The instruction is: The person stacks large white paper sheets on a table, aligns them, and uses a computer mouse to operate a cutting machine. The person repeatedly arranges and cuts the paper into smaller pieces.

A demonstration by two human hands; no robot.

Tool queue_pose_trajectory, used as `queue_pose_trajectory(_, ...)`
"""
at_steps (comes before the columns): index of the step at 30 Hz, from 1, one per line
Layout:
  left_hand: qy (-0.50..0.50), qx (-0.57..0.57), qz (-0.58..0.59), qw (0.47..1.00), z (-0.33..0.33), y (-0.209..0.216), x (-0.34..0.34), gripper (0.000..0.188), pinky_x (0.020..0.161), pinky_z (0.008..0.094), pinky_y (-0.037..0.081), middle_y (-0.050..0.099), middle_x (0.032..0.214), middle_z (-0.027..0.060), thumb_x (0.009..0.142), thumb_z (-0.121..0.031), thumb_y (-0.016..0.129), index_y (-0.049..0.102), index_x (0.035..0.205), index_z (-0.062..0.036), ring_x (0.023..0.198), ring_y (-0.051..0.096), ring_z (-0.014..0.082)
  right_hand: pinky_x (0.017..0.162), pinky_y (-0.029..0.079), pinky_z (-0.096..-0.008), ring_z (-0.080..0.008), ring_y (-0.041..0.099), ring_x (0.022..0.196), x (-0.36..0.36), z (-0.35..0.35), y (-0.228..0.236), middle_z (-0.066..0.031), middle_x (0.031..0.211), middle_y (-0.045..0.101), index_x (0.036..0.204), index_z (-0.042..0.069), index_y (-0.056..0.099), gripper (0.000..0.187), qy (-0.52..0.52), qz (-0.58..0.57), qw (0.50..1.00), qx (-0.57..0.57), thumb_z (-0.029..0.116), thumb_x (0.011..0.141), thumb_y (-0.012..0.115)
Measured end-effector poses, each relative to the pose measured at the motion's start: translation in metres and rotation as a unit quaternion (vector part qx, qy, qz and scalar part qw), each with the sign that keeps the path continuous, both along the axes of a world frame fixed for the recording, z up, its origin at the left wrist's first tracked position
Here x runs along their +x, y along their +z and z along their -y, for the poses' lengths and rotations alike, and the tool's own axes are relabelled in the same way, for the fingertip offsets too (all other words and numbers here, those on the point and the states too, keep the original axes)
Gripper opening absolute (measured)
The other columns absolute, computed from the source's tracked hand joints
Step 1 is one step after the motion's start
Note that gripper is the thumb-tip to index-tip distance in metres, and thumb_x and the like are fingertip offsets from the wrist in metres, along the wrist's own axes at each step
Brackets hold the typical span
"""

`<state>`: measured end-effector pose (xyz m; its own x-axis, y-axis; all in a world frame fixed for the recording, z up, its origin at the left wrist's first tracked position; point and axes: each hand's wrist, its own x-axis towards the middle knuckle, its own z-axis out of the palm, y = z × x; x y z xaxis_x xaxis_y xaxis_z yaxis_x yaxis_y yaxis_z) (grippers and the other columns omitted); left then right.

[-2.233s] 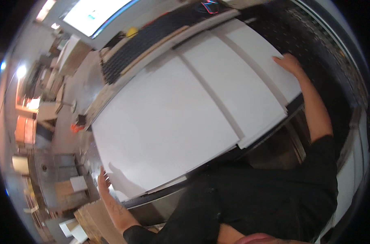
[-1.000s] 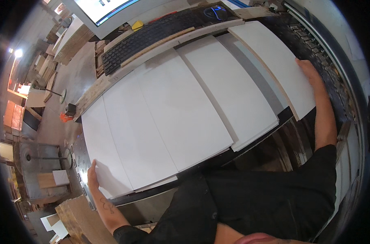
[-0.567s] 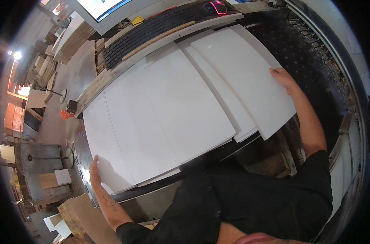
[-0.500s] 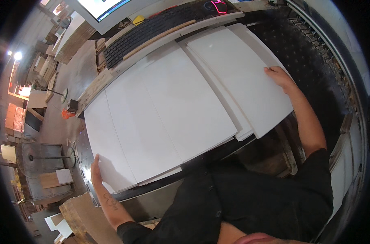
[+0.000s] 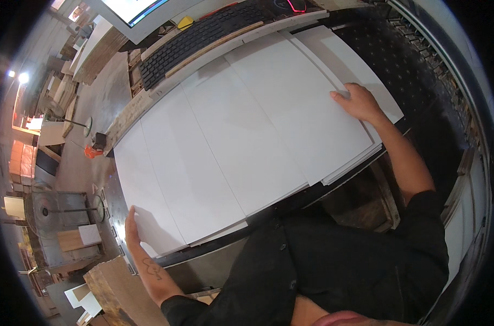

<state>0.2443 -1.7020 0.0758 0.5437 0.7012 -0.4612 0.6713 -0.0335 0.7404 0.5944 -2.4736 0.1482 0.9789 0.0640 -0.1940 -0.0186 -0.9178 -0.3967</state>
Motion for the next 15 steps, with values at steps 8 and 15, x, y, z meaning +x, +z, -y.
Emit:
queue_pose_trajectory(8, -0.145, 0.436, 0.104, 0.882, 0.131, 0.06, 0.097, 0.066, 0.124, 0.0467, 0.035, 0.052, 0.158, 0.024, 0.106, -0.039, 0.066, 0.049, 0.155, 0.0016, 0.148, 0.047, 0.0408, 0.119, 0.042, -0.0461, -0.0418, 0.053, 0.144, -0.002, 0.002, -0.019, -0.032, 0.157, 0.049, 0.159, -0.005, 0.042, 0.098, 0.006, 0.077, 0.995, 0.065, 0.062, 0.094, 0.07)
queue_pose_trajectory(15, -0.558, 0.324, 0.152, 0.749, 0.431, 0.063, 0.223, 0.089, 0.13, 0.0604, 0.013, 0.045, 0.161, 0.0292, 0.101, -0.055, 0.064, 0.035, 0.161, 0.0039, 0.157, 0.034, 0.0409, 0.118, 0.043, -0.0435, -0.0382, 0.054, 0.142, 0.011, 0.021, -0.025, -0.0287, 0.153, 0.055, 0.155, -0.005, 0.048, 0.091, -0.025, -0.001, 0.986, 0.164, 0.059, 0.096, 0.071)
